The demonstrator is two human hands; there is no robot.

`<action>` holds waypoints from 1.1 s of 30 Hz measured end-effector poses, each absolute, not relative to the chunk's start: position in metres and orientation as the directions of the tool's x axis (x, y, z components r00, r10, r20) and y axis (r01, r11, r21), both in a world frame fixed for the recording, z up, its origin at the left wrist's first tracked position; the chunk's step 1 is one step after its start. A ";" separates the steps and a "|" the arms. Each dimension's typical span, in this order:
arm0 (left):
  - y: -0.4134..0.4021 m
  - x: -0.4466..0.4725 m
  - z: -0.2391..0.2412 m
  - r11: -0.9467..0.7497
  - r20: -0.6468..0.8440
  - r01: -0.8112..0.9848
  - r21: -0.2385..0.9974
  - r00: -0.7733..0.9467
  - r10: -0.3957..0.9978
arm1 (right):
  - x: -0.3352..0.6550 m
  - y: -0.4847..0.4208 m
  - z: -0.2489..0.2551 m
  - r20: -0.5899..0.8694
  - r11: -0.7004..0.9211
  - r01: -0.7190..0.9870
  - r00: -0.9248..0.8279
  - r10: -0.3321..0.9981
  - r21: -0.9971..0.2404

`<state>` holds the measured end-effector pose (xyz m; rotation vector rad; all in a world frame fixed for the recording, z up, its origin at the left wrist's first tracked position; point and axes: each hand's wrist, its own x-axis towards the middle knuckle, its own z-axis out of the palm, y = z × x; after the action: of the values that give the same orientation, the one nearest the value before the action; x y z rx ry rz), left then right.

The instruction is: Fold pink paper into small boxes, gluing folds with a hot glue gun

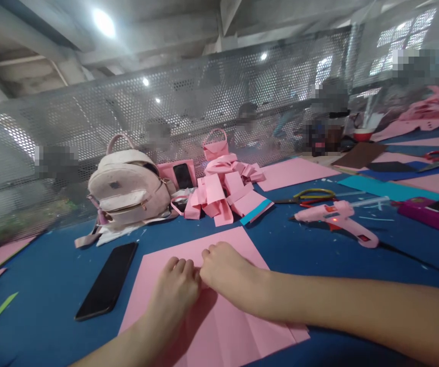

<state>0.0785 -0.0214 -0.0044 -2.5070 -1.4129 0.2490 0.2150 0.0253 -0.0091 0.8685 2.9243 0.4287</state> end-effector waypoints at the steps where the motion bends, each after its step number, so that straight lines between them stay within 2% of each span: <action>1: -0.023 0.079 -0.004 -0.496 -0.028 0.816 -0.296 0.512 0.859 | 0.217 0.023 -0.008 0.021 0.801 0.529 -0.838 0.545 0.280; 5: -0.019 0.072 0.010 -0.481 -0.069 0.842 -0.242 0.480 0.875 | 0.226 0.026 0.007 0.069 0.772 0.611 -0.790 0.609 0.174; 8: -0.009 0.061 0.027 -0.440 -0.138 0.874 -0.208 0.419 0.897 | 0.232 0.035 0.021 0.029 0.752 0.650 -0.758 0.652 0.110; 12: 0.001 0.046 0.037 -0.350 -0.075 0.925 -0.148 0.342 0.937 | 0.233 0.043 0.028 0.011 0.697 0.714 -0.699 0.715 0.071; 17: 0.003 0.045 0.033 -0.339 -0.050 0.931 -0.138 0.336 0.941 | 0.238 0.042 0.016 0.084 0.753 0.656 -0.753 0.652 0.038; 20: 0.001 0.048 0.034 -0.360 -0.075 0.921 -0.149 0.352 0.933 | 0.242 0.035 0.011 0.143 0.784 0.619 -0.774 0.617 -0.035; 23: 0.002 0.049 0.032 -0.390 -0.079 0.906 -0.164 0.382 0.921 | 0.241 0.030 0.012 0.157 0.783 0.614 -0.768 0.621 -0.095; 25: 0.003 0.046 0.030 -0.397 -0.060 0.905 -0.154 0.392 0.918 | 0.239 0.032 0.015 0.140 0.770 0.634 -0.758 0.637 -0.072; 29: 0.006 0.037 0.032 -0.355 -0.034 0.932 -0.072 0.354 0.935 | 0.239 0.045 0.027 0.082 0.749 0.663 -0.746 0.660 0.007; 33: 0.006 0.032 0.047 -0.312 -0.094 0.948 0.059 0.317 0.944 | 0.242 0.057 0.038 0.164 0.750 0.656 -0.733 0.661 -0.091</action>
<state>0.0322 0.0060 0.0465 -2.6313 -1.8977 0.0673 0.2416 0.0573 0.0379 1.1819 3.1108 -0.0451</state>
